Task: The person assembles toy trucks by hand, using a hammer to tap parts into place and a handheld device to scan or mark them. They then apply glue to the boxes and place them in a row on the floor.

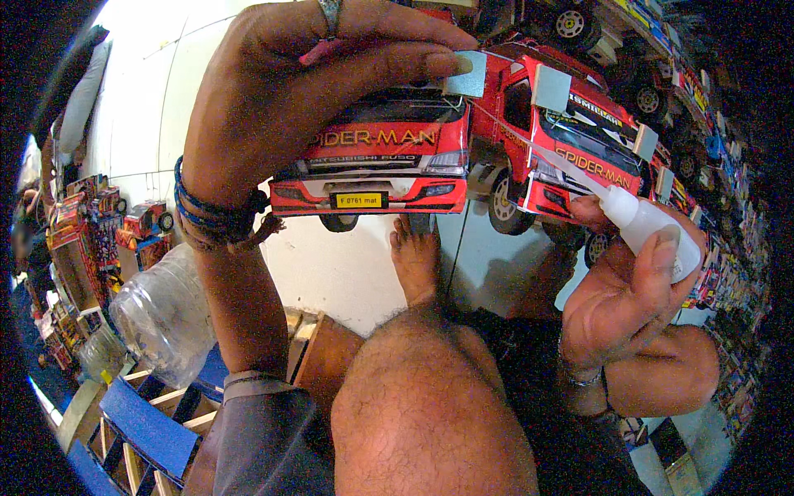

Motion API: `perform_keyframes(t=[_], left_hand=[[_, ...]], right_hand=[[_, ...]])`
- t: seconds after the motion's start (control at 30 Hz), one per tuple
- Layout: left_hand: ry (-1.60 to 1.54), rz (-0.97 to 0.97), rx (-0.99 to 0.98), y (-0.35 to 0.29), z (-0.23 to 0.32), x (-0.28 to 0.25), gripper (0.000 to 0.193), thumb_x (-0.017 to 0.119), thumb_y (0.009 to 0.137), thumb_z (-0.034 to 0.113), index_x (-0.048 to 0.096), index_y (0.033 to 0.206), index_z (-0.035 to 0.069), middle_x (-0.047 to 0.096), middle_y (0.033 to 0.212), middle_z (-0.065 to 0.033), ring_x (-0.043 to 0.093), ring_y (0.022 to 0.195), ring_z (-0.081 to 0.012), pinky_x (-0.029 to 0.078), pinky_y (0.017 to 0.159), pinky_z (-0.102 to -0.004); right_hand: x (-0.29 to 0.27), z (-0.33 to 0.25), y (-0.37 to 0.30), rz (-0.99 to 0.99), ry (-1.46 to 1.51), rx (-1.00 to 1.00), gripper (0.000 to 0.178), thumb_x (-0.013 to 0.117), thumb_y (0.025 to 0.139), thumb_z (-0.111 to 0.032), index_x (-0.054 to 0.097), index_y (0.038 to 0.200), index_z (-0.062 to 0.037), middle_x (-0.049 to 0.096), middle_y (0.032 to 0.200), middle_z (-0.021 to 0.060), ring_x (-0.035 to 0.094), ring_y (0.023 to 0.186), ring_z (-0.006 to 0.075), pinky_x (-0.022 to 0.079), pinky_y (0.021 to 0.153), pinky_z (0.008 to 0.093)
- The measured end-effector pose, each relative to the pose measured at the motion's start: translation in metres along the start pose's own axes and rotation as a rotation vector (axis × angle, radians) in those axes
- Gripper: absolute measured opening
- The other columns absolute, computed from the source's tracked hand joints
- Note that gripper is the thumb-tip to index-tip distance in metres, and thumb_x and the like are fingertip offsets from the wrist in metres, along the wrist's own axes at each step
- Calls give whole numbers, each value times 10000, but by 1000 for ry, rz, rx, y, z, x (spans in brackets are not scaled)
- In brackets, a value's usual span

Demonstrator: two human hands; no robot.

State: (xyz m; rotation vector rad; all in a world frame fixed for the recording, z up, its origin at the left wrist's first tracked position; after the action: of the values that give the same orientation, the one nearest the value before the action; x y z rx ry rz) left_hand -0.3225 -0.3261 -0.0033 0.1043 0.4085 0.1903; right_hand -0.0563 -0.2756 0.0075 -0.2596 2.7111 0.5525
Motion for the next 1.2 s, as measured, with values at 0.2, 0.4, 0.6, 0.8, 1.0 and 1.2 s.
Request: perform_keyframes(t=[0.2, 0.4, 0.6, 0.8, 1.0, 1.2], left_hand=[[-24, -3, 44, 4, 0, -1, 185, 732, 867, 48, 764, 1048, 74, 745, 985, -121, 723, 879, -191, 620, 738, -335], [-182, -8, -149, -4, -8, 3, 188, 678, 923, 80, 730, 1092, 17, 716, 1107, -99, 677, 1003, -167, 563, 880, -298], [-88, 1, -75, -2, -6, 1, 194, 710, 895, 76, 745, 1078, 23, 723, 1084, -96, 675, 1009, -164, 543, 915, -320], [-98, 16, -84, -3, -10, 0, 203, 723, 870, 44, 750, 1071, 27, 723, 1063, -100, 678, 1014, -182, 545, 900, -321], [-43, 15, -67, -3, -8, -1, 204, 724, 868, 45, 753, 1069, 33, 728, 1053, -97, 677, 1002, -182, 546, 898, -322], [10, 25, -63, -2, -6, -2, 199, 734, 863, 67, 759, 1059, 39, 732, 1056, -95, 677, 1013, -187, 547, 898, -326]], right_hand=[[10, 0, 1, -42, 180, 33, 339, 511, 962, -275, 510, 1140, 13, 655, 926, 215, 666, 738, 304, 542, 762, 408], [14, -11, 6, -208, 215, -43, 358, 499, 954, -284, 496, 1119, 33, 623, 876, 202, 657, 694, 308, 548, 711, 410], [21, -21, -3, -117, 207, -5, 345, 511, 934, -257, 481, 1092, 48, 614, 835, 195, 653, 638, 296, 562, 632, 388], [30, -26, -4, -157, 286, 97, 318, 518, 939, -220, 429, 1105, 36, 681, 810, 220, 700, 700, 287, 580, 691, 387], [33, -25, -4, -175, 300, 121, 299, 504, 954, -210, 426, 1098, 40, 681, 815, 221, 708, 705, 289, 586, 680, 375], [31, -25, -4, -146, 314, 133, 274, 489, 946, -179, 429, 1097, 42, 680, 818, 222, 706, 694, 285, 592, 669, 375]])
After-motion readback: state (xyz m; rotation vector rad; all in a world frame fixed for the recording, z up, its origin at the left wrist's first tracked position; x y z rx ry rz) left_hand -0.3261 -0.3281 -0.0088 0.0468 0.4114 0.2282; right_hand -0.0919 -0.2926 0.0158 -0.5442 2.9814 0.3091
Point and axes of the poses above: each hand's wrist, its own y-axis towards the middle knuckle, its own x-axis out of the palm, z = x × y, the point moved 7 cm from there along y, towards the middle knuckle
